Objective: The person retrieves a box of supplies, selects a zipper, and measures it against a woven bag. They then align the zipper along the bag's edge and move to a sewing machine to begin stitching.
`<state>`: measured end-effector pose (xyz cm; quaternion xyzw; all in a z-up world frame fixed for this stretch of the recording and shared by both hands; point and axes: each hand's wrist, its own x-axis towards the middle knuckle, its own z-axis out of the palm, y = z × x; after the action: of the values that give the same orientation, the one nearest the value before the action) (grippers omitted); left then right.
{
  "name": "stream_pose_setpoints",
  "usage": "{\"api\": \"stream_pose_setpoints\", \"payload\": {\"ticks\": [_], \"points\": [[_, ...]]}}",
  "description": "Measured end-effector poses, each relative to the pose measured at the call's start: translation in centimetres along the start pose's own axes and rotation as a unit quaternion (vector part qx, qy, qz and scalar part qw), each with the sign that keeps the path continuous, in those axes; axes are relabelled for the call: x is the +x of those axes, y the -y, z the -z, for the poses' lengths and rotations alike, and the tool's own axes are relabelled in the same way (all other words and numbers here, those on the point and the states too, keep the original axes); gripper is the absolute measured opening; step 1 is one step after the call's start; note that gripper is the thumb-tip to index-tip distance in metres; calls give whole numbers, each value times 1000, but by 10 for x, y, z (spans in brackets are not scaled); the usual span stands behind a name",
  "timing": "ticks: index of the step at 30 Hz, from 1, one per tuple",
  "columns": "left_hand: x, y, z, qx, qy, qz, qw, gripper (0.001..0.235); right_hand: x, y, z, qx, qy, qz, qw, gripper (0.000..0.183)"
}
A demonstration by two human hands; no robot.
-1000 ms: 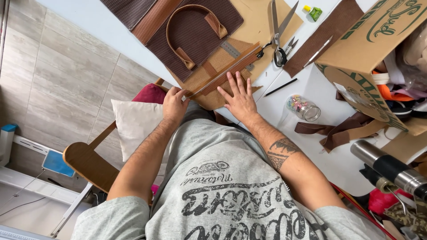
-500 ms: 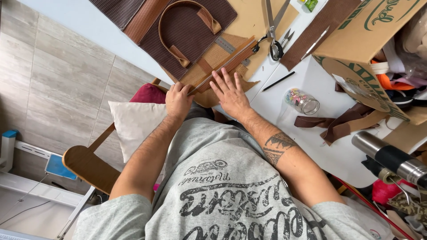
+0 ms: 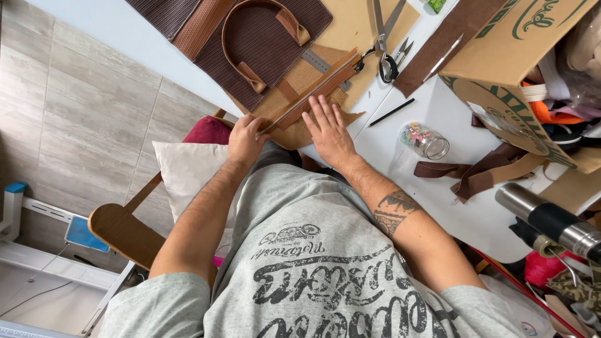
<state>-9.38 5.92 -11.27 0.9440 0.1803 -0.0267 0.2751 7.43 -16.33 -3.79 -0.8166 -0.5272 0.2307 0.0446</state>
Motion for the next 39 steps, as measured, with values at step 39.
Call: {"api": "stream_pose_setpoints", "payload": {"ticks": [39], "points": [[-22,8,17,-240,130,331,903,55,35,-186,32,108,-310,-490,808,28]]}}
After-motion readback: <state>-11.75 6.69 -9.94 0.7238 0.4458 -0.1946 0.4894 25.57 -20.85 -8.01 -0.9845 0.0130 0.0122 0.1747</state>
